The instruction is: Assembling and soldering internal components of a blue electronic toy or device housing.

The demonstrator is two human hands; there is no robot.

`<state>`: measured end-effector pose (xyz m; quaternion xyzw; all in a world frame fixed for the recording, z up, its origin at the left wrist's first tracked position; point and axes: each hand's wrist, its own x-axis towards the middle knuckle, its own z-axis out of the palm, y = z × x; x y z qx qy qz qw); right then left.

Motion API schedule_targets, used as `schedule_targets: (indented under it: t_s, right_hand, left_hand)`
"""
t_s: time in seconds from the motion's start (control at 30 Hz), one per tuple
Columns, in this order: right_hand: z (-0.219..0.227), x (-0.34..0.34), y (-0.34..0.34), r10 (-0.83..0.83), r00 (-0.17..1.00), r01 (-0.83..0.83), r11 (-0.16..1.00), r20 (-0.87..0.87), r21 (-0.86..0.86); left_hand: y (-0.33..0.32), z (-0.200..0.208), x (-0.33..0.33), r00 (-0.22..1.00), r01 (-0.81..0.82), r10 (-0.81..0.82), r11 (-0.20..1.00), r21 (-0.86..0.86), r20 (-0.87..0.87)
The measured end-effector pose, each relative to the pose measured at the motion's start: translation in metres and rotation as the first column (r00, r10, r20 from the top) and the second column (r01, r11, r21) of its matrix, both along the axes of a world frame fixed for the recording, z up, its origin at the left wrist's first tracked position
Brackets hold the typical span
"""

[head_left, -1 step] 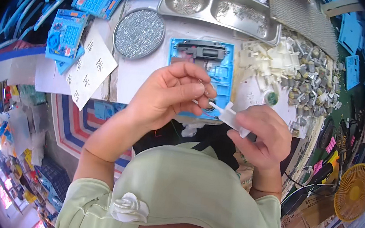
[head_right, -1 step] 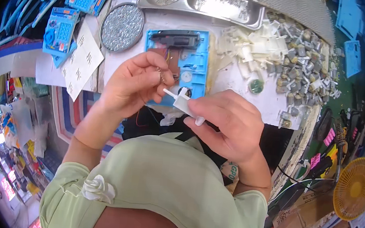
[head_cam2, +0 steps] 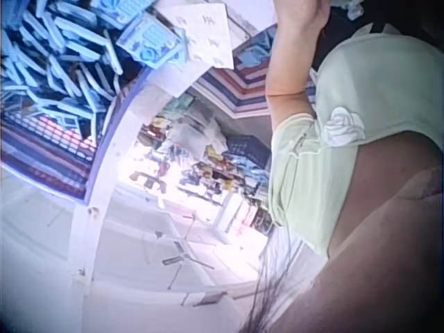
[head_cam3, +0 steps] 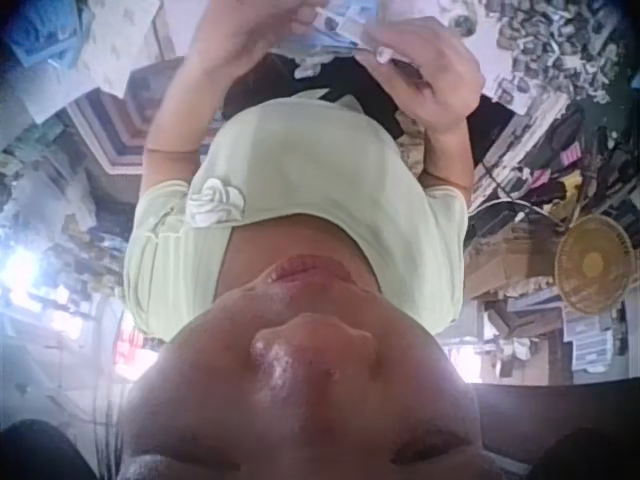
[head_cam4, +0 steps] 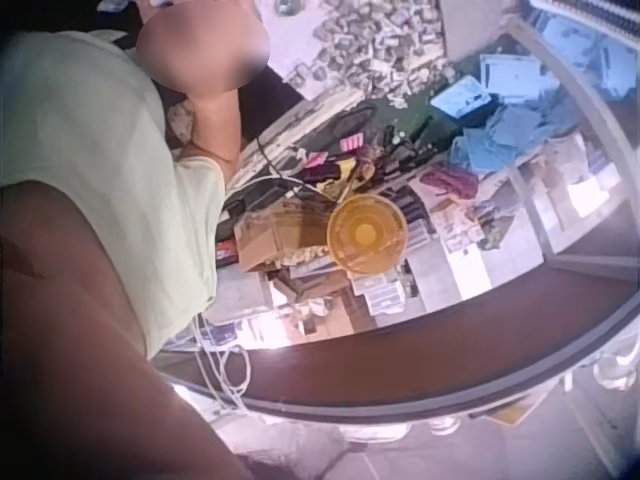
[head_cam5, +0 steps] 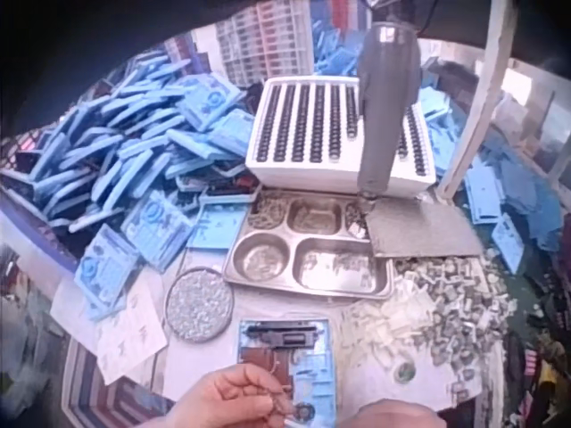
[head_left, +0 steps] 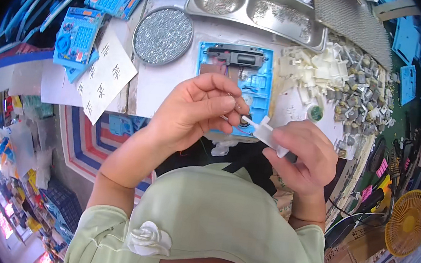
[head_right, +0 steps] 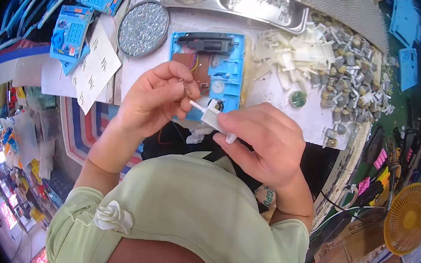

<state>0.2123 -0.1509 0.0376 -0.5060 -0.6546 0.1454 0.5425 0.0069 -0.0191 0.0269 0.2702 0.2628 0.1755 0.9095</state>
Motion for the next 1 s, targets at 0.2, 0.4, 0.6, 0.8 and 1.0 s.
schedule_targets:
  t_s: [0.2, 0.4, 0.6, 0.8, 1.0]
  right_hand:
    - [-0.002, -0.010, 0.003, 0.037, 0.982, -0.030, 0.999, 0.186, -0.038]
    - [-0.027, 0.002, -0.022, 0.182, 0.979, -0.195, 0.965, -0.091, -0.175]
    - [-0.059, 0.015, -0.054, -0.159, 0.509, -0.143, 0.953, -0.846, -0.266]
    - [-0.056, 0.022, -0.050, -0.215, 0.525, -0.153, 0.928, -0.824, -0.340]
    - [-0.056, 0.029, -0.039, -0.228, 0.713, -0.115, 0.895, -0.663, -0.432]
  left_hand:
    - [-0.021, -0.014, -0.012, 0.999, -0.030, 0.033, 0.997, 0.072, -0.040]
    - [-0.017, 0.007, -0.013, 0.916, 0.341, -0.187, 0.829, 0.443, -0.355]
    - [0.007, -0.028, 0.048, 0.895, 0.440, 0.201, -0.268, 0.857, -0.397]
    - [0.007, -0.027, 0.060, 0.816, 0.573, 0.221, -0.430, 0.698, -0.534]
    - [0.001, -0.036, 0.056, 0.837, 0.545, 0.291, -0.370, 0.752, -0.464]
